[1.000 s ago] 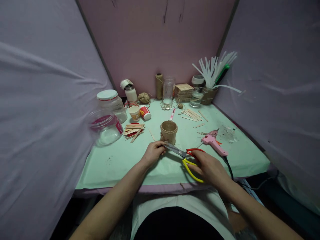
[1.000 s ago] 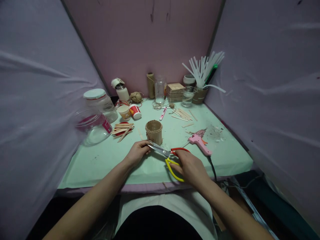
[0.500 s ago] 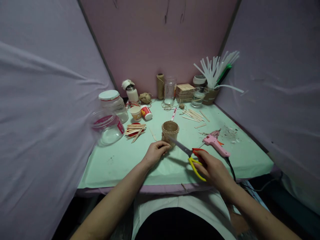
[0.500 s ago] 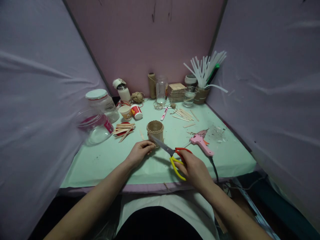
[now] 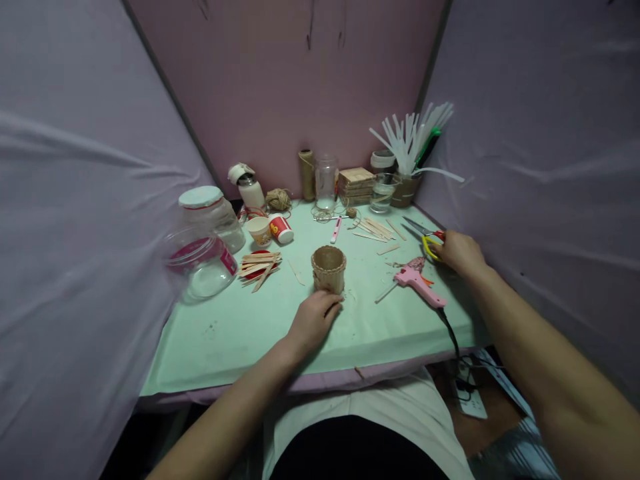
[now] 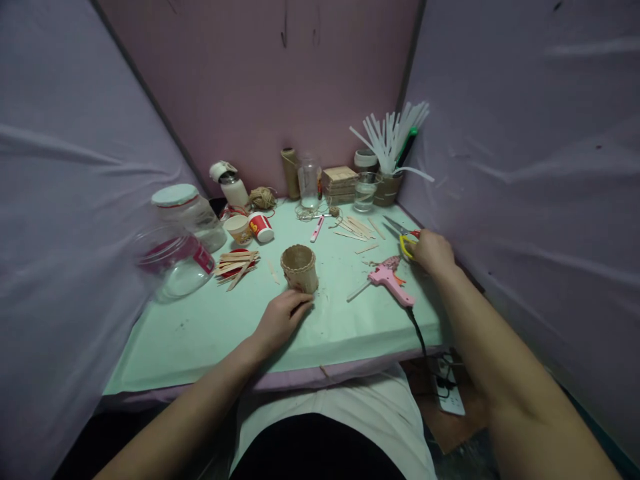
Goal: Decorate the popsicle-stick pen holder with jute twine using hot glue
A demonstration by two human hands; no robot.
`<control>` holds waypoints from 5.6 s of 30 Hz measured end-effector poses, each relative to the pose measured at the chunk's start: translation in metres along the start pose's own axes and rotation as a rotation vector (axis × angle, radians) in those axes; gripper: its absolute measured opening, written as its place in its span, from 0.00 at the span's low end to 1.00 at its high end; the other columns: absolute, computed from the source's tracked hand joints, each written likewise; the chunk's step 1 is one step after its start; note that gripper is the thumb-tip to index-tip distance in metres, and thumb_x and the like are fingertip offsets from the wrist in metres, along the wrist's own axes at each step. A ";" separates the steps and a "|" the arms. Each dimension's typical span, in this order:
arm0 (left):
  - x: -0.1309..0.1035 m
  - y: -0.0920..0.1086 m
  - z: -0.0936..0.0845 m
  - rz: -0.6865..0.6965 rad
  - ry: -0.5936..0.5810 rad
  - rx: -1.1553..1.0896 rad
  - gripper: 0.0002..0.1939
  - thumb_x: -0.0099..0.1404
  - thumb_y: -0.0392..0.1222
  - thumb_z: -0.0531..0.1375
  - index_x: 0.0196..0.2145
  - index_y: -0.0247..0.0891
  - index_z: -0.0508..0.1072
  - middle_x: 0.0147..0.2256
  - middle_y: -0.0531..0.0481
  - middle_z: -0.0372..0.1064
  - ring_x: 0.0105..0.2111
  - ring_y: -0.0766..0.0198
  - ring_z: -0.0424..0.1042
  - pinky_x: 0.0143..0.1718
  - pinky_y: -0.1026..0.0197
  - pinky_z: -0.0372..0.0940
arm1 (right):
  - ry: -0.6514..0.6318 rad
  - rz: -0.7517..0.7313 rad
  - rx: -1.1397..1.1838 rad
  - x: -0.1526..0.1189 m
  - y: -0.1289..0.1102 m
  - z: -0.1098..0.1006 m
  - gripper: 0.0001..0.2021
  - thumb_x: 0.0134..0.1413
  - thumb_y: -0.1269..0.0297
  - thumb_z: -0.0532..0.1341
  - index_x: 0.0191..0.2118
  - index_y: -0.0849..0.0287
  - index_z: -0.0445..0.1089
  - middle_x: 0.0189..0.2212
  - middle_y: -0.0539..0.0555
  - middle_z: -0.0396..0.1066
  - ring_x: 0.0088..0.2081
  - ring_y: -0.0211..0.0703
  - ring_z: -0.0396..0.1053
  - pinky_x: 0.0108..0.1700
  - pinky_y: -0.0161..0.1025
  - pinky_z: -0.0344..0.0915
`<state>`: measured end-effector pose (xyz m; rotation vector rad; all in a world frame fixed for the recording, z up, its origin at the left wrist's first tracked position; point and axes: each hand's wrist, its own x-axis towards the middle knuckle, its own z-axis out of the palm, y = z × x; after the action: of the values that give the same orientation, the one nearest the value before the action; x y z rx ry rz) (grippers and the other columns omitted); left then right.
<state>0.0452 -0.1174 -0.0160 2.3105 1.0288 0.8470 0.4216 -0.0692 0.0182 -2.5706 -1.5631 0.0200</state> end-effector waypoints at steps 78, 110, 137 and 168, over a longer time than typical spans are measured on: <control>0.039 -0.005 -0.035 -0.571 0.006 -1.297 0.26 0.58 0.50 0.65 0.51 0.36 0.68 0.45 0.40 0.75 0.43 0.52 0.77 0.47 0.47 0.71 | 0.345 -0.129 0.412 -0.136 -0.031 0.018 0.21 0.54 0.47 0.59 0.43 0.62 0.70 0.42 0.68 0.70 0.47 0.61 0.66 0.49 0.55 0.61; 0.041 0.000 -0.034 -0.707 0.142 -1.477 0.17 0.64 0.45 0.60 0.48 0.33 0.72 0.44 0.40 0.75 0.41 0.57 0.77 0.52 0.53 0.68 | -0.162 -0.094 1.418 -0.207 -0.074 -0.014 0.20 0.62 0.45 0.55 0.43 0.58 0.71 0.34 0.54 0.72 0.27 0.38 0.67 0.30 0.36 0.65; 0.036 -0.005 -0.029 -0.628 0.103 -1.431 0.17 0.63 0.46 0.63 0.47 0.35 0.74 0.46 0.41 0.76 0.44 0.56 0.75 0.49 0.53 0.69 | -0.224 -0.260 1.205 -0.228 -0.104 -0.013 0.26 0.63 0.41 0.49 0.39 0.60 0.70 0.25 0.51 0.66 0.28 0.40 0.64 0.29 0.36 0.60; 0.035 -0.005 -0.029 -0.636 0.107 -1.418 0.17 0.62 0.45 0.64 0.47 0.35 0.73 0.46 0.41 0.75 0.45 0.56 0.75 0.50 0.52 0.69 | -0.242 -0.232 1.217 -0.227 -0.106 -0.013 0.25 0.62 0.40 0.50 0.34 0.59 0.67 0.25 0.51 0.65 0.28 0.39 0.64 0.29 0.36 0.61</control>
<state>0.0413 -0.0824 0.0130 0.7066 0.6975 0.9358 0.2241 -0.2239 0.0309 -1.4477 -1.2556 0.9499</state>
